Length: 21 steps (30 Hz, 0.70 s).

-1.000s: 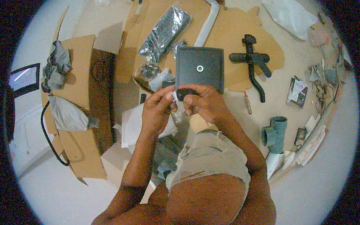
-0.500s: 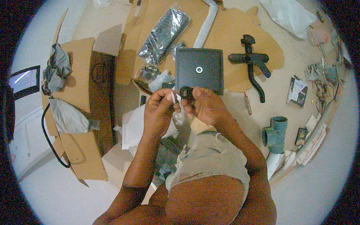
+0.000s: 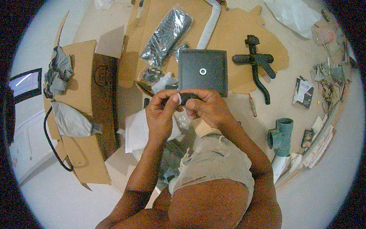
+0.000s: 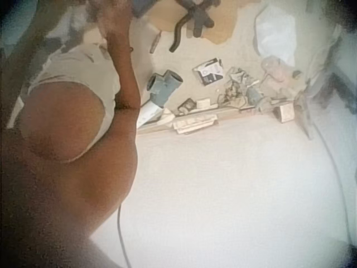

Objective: The person assembles a small black cylindrical component by hand, inserting a white ring and a black cap into a housing. They then attach the assembled unit to a black square plate with a central hole.

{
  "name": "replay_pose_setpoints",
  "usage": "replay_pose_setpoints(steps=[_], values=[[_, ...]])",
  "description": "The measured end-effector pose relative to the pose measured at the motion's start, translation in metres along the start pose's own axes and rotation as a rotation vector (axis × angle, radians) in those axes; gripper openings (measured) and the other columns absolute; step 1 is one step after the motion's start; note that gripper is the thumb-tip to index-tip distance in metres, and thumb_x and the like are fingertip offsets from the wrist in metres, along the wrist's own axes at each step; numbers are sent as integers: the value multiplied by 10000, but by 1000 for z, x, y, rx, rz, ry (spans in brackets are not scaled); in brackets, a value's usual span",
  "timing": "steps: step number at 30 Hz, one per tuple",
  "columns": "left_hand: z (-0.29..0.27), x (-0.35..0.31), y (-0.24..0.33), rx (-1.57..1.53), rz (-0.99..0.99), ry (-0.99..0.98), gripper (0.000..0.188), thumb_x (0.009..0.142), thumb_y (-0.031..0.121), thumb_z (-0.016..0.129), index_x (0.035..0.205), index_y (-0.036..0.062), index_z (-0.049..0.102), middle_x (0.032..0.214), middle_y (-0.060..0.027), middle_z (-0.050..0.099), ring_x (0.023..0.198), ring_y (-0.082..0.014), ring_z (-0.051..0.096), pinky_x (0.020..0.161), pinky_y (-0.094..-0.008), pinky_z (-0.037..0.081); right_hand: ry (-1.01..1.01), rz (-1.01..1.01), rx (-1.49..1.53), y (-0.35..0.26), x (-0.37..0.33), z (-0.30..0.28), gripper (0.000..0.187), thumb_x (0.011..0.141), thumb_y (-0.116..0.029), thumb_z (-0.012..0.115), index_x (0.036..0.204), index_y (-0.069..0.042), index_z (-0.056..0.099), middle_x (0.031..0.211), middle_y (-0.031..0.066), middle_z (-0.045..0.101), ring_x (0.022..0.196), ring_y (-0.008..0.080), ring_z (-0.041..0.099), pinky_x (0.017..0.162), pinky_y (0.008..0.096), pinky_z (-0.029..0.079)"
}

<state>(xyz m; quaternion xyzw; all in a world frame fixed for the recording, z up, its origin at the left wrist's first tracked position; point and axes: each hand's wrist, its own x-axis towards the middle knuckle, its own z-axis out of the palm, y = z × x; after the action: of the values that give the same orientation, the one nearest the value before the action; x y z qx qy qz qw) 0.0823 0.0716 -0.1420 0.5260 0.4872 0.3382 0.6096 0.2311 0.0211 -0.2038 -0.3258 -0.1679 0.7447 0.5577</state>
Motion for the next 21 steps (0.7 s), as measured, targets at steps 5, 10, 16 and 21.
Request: replay_pose_setpoints(steps=[5, 10, 16, 21], values=[[2, 1, 0, 46, 59, 14, 145, 930, 86, 647, 1033, -17, 653, 960, -59, 610, 828, -111, 616, 712, -239, 533, 48, -12, -78, -3, -1, 4, 339, 905, -103, 634, 1235, -26, 637, 755, 16, 624, 640, 88, 559, 550, 231, 456], [4, 0, -5, 87, 47, 8, 178, 955, 115, 618, 1089, -2, 626, 966, -63, 624, 852, -107, 612, 722, -248, 534, 112, -7, -234, -8, -4, 6, 358, 884, -138, 684, 1231, -57, 652, 821, 23, 658, 659, 80, 576, 581, 229, 482], [0, 1, -20, -357, -247, -55, 178, 977, 128, 578, 1122, 26, 560, 982, -76, 641, 832, -139, 644, 728, -269, 562, 135, -305, -724, -8, -3, 4, 398, 847, -178, 743, 1220, -65, 658, 1013, 61, 658, 801, 119, 628, 659, 247, 525], [-17, 1, -24, -521, -358, -159, 152, 980, 131, 565, 1101, 43, 542, 982, -80, 650, 833, -174, 673, 730, -292, 597, 126, -261, -699, -8, -6, 3, 376, 839, -151, 753, 1198, -75, 671, 1012, 66, 649, 899, 129, 631, 757, 260, 528]])
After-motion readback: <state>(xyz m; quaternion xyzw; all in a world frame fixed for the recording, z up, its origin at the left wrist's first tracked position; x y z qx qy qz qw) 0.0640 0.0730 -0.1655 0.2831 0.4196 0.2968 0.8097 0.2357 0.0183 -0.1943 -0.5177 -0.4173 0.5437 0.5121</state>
